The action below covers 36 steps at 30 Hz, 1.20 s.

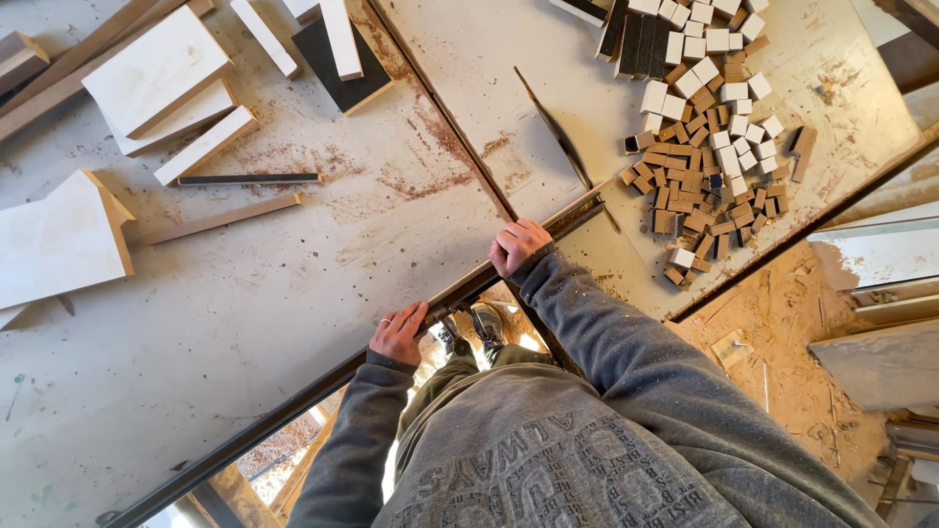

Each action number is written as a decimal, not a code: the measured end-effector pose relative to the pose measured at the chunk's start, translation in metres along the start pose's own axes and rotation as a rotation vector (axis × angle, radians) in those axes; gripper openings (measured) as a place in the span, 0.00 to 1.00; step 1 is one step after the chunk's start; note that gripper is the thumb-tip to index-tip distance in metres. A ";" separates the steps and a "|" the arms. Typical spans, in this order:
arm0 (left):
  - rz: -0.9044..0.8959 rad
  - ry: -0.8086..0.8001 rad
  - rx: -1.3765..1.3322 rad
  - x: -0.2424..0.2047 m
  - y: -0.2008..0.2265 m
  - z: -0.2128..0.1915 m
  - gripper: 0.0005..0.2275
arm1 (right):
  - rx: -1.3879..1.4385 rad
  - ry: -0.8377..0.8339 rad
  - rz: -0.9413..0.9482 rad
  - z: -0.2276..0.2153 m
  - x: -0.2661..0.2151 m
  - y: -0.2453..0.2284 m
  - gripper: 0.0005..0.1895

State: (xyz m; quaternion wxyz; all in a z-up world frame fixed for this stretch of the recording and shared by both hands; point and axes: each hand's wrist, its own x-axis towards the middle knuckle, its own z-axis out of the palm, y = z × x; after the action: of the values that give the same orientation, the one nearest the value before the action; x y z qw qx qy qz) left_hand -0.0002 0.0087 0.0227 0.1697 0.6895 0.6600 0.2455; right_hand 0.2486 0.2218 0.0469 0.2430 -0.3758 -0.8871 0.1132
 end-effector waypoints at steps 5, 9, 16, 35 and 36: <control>-0.016 0.009 -0.001 0.002 -0.001 0.003 0.29 | 0.011 0.004 -0.015 0.005 0.000 0.006 0.11; 0.013 0.031 0.006 -0.001 -0.001 0.004 0.29 | 0.010 0.002 -0.012 0.011 -0.006 0.010 0.11; -0.017 0.026 -0.015 -0.005 -0.005 0.012 0.24 | 0.039 0.045 -0.016 0.006 -0.006 0.005 0.09; -0.116 0.001 0.035 -0.003 -0.006 0.013 0.24 | 0.047 0.047 0.011 0.011 -0.001 0.006 0.09; -0.116 -0.016 0.034 -0.003 -0.009 0.016 0.25 | 0.045 0.023 0.019 0.015 -0.002 0.010 0.09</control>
State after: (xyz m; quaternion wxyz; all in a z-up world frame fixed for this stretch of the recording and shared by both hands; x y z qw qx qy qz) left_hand 0.0014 0.0077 0.0042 0.1770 0.6549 0.7015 0.2183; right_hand 0.2480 0.2268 0.0296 0.2607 -0.3801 -0.8777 0.1312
